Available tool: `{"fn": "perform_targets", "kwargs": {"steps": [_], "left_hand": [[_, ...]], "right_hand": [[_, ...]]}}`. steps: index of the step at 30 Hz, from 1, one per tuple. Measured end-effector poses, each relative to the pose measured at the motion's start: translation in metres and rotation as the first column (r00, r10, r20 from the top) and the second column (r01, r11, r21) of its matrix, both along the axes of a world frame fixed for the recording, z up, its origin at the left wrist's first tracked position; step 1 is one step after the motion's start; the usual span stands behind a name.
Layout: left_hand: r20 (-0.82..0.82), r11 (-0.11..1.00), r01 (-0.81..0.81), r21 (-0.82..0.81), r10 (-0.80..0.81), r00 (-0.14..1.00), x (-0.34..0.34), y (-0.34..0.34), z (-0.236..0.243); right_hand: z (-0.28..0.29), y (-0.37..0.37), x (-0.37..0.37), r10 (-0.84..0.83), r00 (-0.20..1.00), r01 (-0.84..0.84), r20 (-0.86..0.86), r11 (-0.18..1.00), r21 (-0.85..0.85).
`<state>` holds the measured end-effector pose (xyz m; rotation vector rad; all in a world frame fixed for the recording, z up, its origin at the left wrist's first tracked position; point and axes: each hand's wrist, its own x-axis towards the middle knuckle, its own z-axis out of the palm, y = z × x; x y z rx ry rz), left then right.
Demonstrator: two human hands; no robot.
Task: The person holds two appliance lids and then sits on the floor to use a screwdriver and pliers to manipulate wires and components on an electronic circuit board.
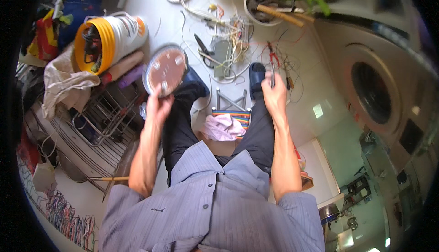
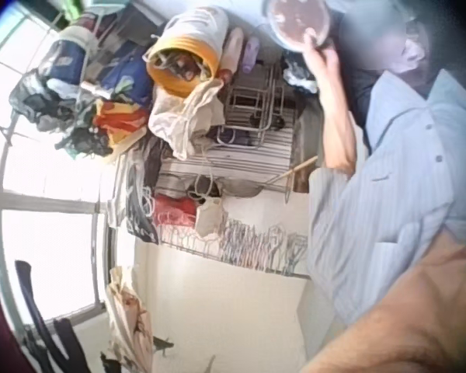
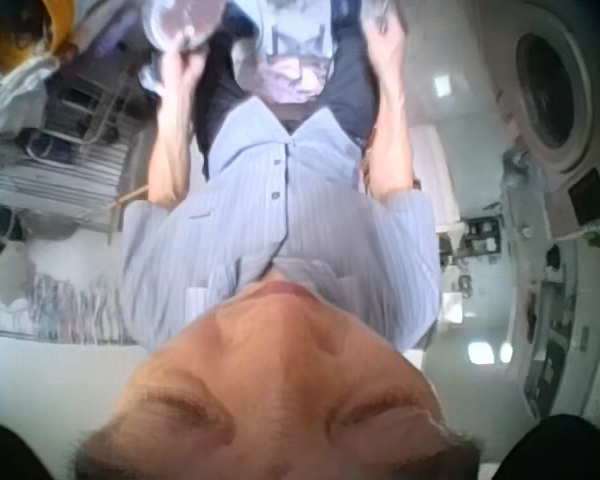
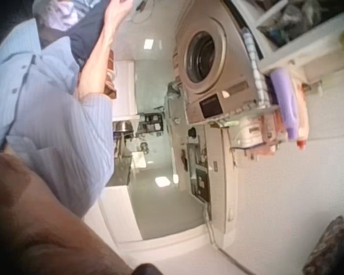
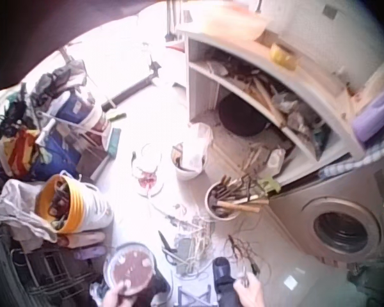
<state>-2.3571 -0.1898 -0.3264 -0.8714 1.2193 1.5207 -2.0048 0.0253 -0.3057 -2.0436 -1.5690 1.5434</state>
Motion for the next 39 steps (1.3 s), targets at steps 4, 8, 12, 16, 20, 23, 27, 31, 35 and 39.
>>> {"fn": "perform_targets", "kwargs": {"steps": [4, 8, 12, 16, 20, 23, 27, 31, 35, 39], "left_hand": [[-0.086, 0.975, 0.133, -0.179, -0.15, 0.985, -0.049, 0.029, -0.127], [-0.086, 0.914, 0.176, -0.366, -0.222, 0.971, -0.077, 0.02, -0.253], [-0.165, 0.947, 0.149, -0.285, -0.202, 0.965, -0.085, 0.021, -0.322], [-0.193, 0.954, 0.144, -0.263, -0.199, 0.961, -0.101, 0.038, -0.383], [-0.21, 0.967, 0.096, -0.235, -0.147, 0.967, -0.112, 0.051, -0.419], [-0.217, 0.978, 0.052, -0.201, -0.096, 0.971, -0.116, 0.054, -0.427], [-0.186, 0.887, 0.189, -0.421, -0.288, 0.939, -0.115, 0.049, -0.42], [-0.172, 0.266, 0.535, -0.802, -0.96, 0.22, -0.079, 0.017, -0.39], [-0.232, -0.092, 0.989, 0.113, -0.971, -0.063, 0.004, 0.053, -0.269], [0.274, 0.319, 0.523, 0.79, -0.948, 0.164, 0.087, 0.055, -0.149]], "right_hand": [[-0.099, -0.018, -0.04, 0.137, 0.989, -0.139, -0.059, 0.989, -0.045], [-0.188, -0.143, -0.022, 0.568, 0.822, -0.567, -0.035, 0.813, -0.133], [-0.197, -0.228, 0.002, 0.839, 0.525, -0.848, -0.143, 0.5, -0.176], [-0.2, -0.23, -0.009, 0.955, 0.247, -0.943, -0.165, 0.197, -0.269], [-0.221, -0.237, -0.006, 0.978, 0.192, -0.972, -0.077, 0.179, -0.156], [-0.22, -0.242, -0.007, 0.982, 0.171, -0.975, -0.079, 0.157, -0.157], [-0.211, -0.236, -0.019, 0.975, 0.19, -0.958, -0.118, 0.158, -0.24], [-0.171, -0.193, -0.019, 0.631, 0.485, -0.87, -0.606, 0.275, -0.409], [-0.082, -0.103, -0.04, -0.274, 0.89, -0.372, -0.365, 0.029, -0.928], [-0.052, -0.014, -0.024, -0.452, 0.717, -0.254, -0.531, 0.54, -0.802]]}}
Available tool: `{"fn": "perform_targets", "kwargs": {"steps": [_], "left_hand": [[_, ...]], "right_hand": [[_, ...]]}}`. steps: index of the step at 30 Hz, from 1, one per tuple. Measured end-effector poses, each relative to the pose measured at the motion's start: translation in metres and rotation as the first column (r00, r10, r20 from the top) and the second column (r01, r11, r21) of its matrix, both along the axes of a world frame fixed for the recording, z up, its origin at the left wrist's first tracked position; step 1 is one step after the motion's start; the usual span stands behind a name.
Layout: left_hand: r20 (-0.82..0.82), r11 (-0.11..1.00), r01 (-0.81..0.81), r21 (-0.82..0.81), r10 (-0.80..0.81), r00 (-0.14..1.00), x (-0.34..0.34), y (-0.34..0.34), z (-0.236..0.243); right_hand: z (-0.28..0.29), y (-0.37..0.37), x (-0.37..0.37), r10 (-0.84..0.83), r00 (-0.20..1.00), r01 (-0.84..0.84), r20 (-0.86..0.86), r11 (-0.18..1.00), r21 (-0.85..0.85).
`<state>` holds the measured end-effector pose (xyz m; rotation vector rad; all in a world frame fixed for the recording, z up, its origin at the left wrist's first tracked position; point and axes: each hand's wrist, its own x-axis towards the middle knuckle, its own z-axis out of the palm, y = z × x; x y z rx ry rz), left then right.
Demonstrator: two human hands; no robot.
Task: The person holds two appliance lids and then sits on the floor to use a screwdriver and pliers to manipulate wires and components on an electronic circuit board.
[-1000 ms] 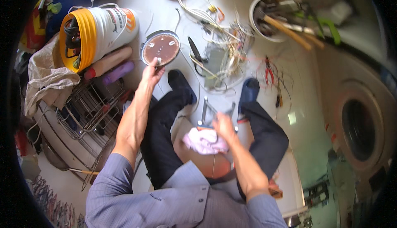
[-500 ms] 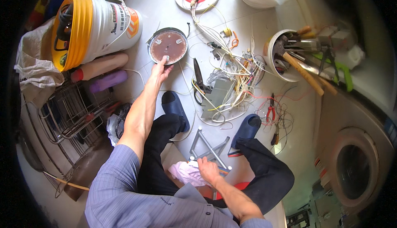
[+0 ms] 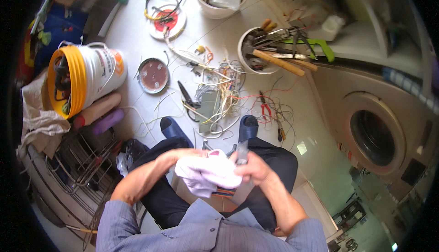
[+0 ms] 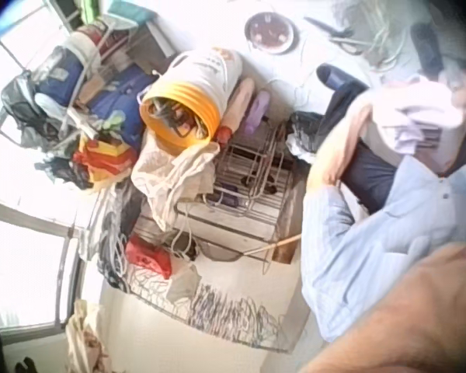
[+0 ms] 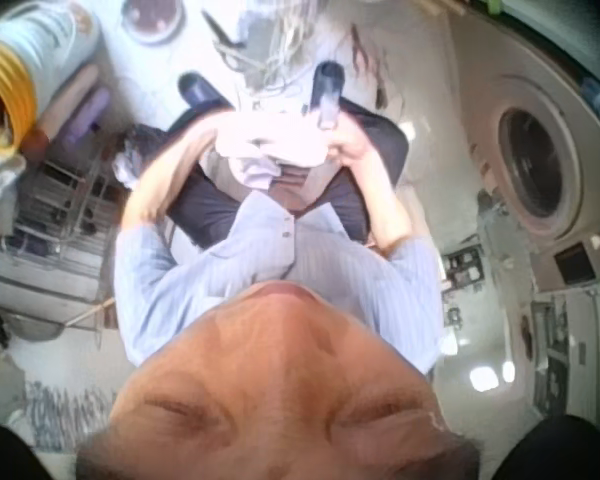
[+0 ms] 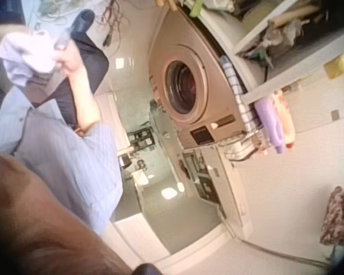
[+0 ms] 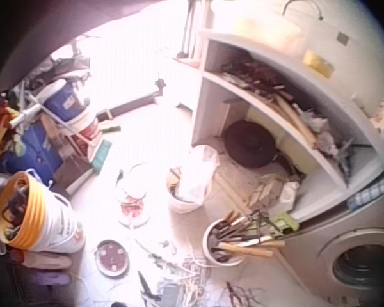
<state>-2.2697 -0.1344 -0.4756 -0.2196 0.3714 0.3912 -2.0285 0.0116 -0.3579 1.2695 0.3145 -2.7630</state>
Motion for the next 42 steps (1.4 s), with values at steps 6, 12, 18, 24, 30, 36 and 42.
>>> {"fn": "perform_targets", "kwargs": {"steps": [6, 12, 18, 24, 30, 36, 42], "left_hand": [[-0.077, 0.988, -0.119, -0.1, 0.111, 0.991, 0.027, 0.029, 0.012], [-0.266, 0.98, -0.197, -0.035, 0.181, 0.947, 0.016, 0.066, 0.003], [-0.362, 0.972, -0.233, 0.029, 0.228, 0.904, 0.013, 0.074, 0.002], [-0.42, 0.936, -0.345, 0.073, 0.342, 0.84, 0.021, 0.084, 0.041], [-0.353, 0.849, -0.34, 0.404, 0.488, 0.798, 0.025, 0.105, 0.053], [-0.135, 0.644, -0.526, 0.556, 0.694, 0.707, 0.03, 0.096, 0.062], [-0.005, 0.44, -0.541, 0.716, 0.779, 0.627, 0.043, 0.075, 0.133]], "right_hand": [[-0.046, 0.046, -0.024, -0.336, 0.934, 0.269, 0.123, 0.886, 0.378], [-0.064, 0.052, -0.056, -0.48, 0.877, 0.426, 0.03, 0.805, 0.412], [-0.064, 0.032, -0.058, -0.59, 0.804, 0.565, -0.072, 0.72, 0.403], [-0.057, 0.029, -0.056, -0.518, 0.853, 0.436, -0.064, 0.639, 0.633], [-0.041, 0.041, -0.055, -0.588, 0.766, 0.563, -0.26, 0.418, 0.713], [-0.01, 0.035, 0.0, -0.407, 0.827, 0.544, -0.389, 0.4, 0.738], [0.035, -0.017, 0.038, -0.356, 0.886, 0.383, -0.298, 0.2, 0.902]]}}
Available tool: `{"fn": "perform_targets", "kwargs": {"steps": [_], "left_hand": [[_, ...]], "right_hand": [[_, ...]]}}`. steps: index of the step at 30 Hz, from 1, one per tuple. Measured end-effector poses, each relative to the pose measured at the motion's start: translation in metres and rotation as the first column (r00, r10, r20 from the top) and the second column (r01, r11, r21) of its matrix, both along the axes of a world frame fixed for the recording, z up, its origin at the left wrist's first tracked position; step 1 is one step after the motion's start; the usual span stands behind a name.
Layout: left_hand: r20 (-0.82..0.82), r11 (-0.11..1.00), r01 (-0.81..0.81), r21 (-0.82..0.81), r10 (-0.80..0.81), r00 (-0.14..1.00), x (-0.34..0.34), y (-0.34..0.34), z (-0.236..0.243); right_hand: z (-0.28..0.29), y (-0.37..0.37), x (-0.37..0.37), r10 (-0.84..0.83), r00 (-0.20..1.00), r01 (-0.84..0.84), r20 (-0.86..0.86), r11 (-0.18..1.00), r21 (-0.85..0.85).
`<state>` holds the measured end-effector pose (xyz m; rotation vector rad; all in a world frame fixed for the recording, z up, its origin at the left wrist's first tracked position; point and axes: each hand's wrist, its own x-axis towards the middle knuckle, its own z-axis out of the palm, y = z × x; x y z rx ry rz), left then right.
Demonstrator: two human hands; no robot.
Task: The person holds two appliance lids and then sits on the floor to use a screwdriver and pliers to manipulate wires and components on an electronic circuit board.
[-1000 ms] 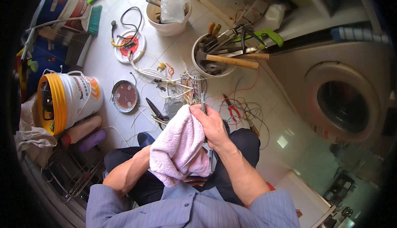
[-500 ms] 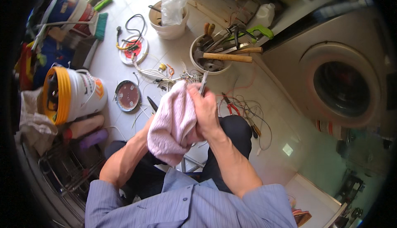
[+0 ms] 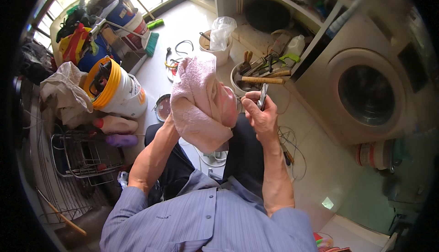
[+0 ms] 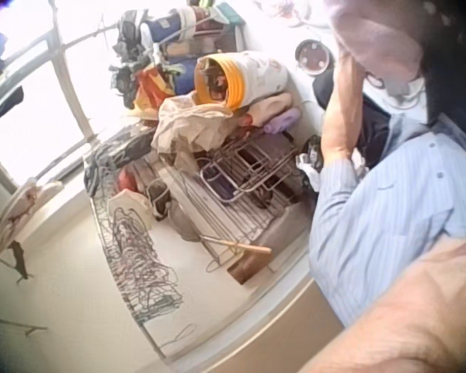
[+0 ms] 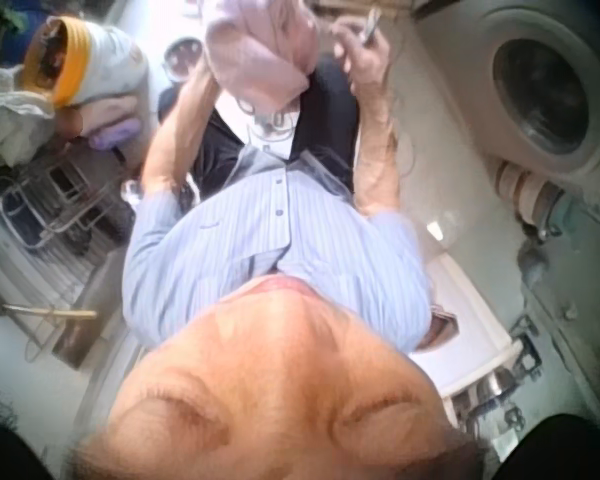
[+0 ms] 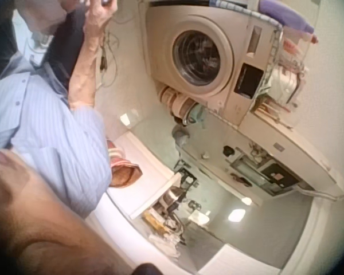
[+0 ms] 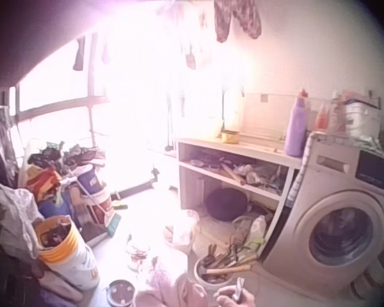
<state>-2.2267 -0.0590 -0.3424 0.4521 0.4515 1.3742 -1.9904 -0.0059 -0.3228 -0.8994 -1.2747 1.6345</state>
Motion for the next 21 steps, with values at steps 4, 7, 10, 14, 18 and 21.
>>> {"fn": "perform_targets", "kwargs": {"steps": [4, 7, 10, 14, 18, 21], "left_hand": [[0.207, 1.0, -0.004, -0.011, 0.006, 0.978, 0.009, -0.012, 0.008], [0.077, 0.994, -0.107, -0.016, 0.108, 0.991, 0.011, -0.021, 0.022], [-0.178, 0.923, -0.347, -0.163, 0.319, 0.931, 0.012, -0.034, 0.059], [-0.586, 0.943, -0.232, 0.238, 0.33, 0.74, -0.025, -0.049, 0.084], [-0.913, 0.958, -0.19, 0.217, 0.268, 0.308, -0.059, -0.067, 0.109], [-0.88, 0.91, -0.176, 0.376, 0.41, 0.239, -0.072, -0.079, 0.127]], "right_hand": [[0.026, -0.03, -0.037, -0.028, 0.994, -0.004, 0.11, 0.96, 0.281], [0.023, -0.028, -0.048, 0.062, 0.998, -0.063, 0.021, 0.996, 0.069], [0.027, -0.024, -0.027, 0.042, 0.998, -0.043, -0.046, 0.999, -0.024], [0.053, -0.01, 0.012, -0.016, 0.995, 0.024, -0.101, 0.997, 0.079], [0.077, 0.008, 0.065, -0.083, 0.996, 0.085, -0.022, 0.97, 0.228], [0.1, 0.003, 0.087, -0.087, 0.985, 0.122, -0.15, 0.963, 0.242]]}}
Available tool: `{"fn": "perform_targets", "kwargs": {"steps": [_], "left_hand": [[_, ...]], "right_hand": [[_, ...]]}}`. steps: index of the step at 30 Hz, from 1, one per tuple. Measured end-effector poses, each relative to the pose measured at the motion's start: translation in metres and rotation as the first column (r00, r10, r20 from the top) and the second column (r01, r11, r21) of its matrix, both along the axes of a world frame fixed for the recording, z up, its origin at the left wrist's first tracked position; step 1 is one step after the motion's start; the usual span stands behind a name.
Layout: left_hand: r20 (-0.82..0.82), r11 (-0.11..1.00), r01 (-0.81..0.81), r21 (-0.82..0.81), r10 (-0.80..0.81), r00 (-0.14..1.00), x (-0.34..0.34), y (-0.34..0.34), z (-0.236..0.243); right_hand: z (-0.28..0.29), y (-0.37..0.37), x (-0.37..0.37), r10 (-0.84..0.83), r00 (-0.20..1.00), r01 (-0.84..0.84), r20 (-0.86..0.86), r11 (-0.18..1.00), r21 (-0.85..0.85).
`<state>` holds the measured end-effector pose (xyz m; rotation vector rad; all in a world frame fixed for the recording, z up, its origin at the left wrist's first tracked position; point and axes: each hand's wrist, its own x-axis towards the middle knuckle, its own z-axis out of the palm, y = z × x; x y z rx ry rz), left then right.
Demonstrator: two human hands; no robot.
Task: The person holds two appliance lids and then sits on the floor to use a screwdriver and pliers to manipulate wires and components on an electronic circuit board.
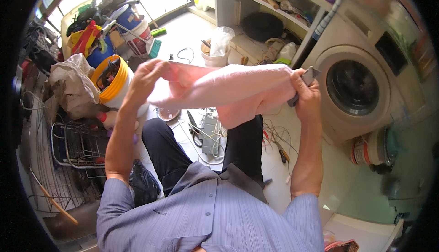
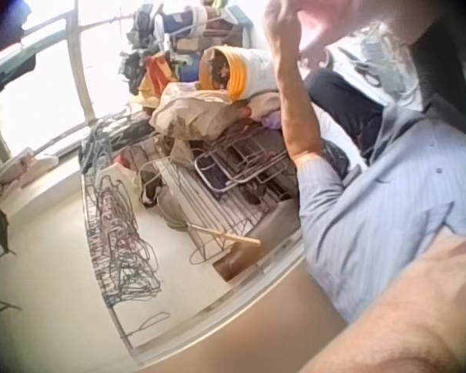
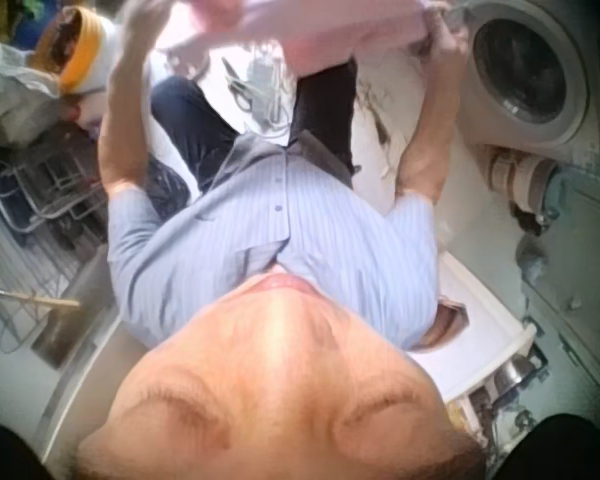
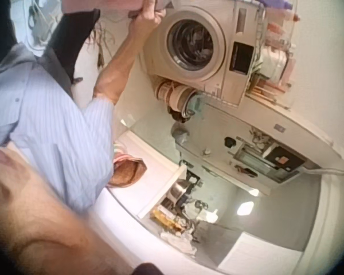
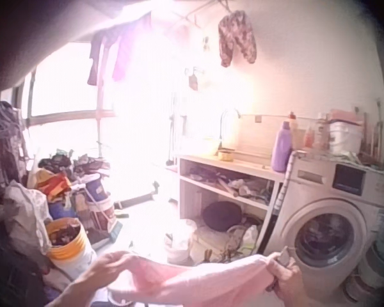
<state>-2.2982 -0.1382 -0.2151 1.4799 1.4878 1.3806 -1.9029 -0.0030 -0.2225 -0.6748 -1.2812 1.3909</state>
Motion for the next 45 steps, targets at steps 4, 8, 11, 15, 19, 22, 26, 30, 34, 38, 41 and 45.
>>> {"fn": "perform_targets", "kwargs": {"steps": [4, 8, 11, 15, 19, 22, 26, 30, 34, 38, 41, 45], "left_hand": [[-0.099, 0.979, -0.073, 0.191, 0.093, 0.991, 0.0, -0.02, 0.038], [-0.093, 0.942, -0.224, 0.251, 0.254, 0.963, 0.022, -0.031, 0.067], [-0.045, 0.915, -0.246, 0.321, 0.274, 0.961, 0.025, -0.039, 0.085], [0.023, 0.924, -0.217, 0.315, 0.221, 0.975, 0.03, -0.06, 0.116], [-0.037, 0.96, -0.16, 0.231, 0.173, 0.984, 0.024, -0.049, 0.108], [-0.059, 0.979, -0.15, 0.14, 0.16, 0.985, 0.013, -0.02, 0.063], [-0.387, 0.944, -0.325, -0.057, 0.279, 0.879, -0.021, 0.04, -0.072], [-0.582, 0.907, -0.395, -0.144, 0.245, 0.776, -0.002, 0.056, -0.185], [-0.163, 0.91, -0.193, -0.367, 0.142, 0.976, 0.049, 0.023, -0.227], [0.162, 0.917, 0.019, -0.399, 0.05, 0.986, 0.115, 0.016, -0.238], [0.384, 0.896, 0.141, -0.42, 0.035, 0.923, 0.167, 0.011, -0.241], [0.535, 0.83, 0.358, -0.427, -0.087, 0.84, 0.241, -0.006, -0.27]], "right_hand": [[0.028, -0.018, 0.046, 0.072, 0.997, -0.072, 0.025, 0.997, 0.036], [0.058, -0.045, 0.077, -0.135, 0.947, 0.076, 0.291, 0.975, 0.207], [0.089, -0.059, 0.1, -0.185, 0.915, 0.048, 0.359, 0.933, 0.358], [0.126, -0.075, 0.12, -0.208, 0.891, -0.006, 0.403, 0.883, 0.469], [0.139, -0.074, 0.122, -0.2, 0.81, -0.043, 0.551, 0.917, 0.396], [0.099, -0.037, 0.107, -0.219, 0.732, -0.078, 0.645, 0.914, 0.399], [0.012, 0.024, 0.083, -0.169, 0.674, -0.053, 0.719, 0.96, 0.275], [-0.12, 0.04, 0.093, -0.402, 0.394, 0.007, 0.827, 0.901, 0.434], [-0.172, -0.018, 0.116, -0.168, 0.582, 0.226, 0.796, 0.973, 0.04], [-0.239, -0.057, 0.135, -0.068, 0.788, 0.354, 0.612, 0.863, -0.36], [-0.257, -0.099, 0.128, -0.031, 0.876, 0.335, 0.482, 0.757, -0.561], [-0.275, -0.144, 0.124, -0.261, 0.928, 0.373, 0.267, 0.66, -0.652]]}}
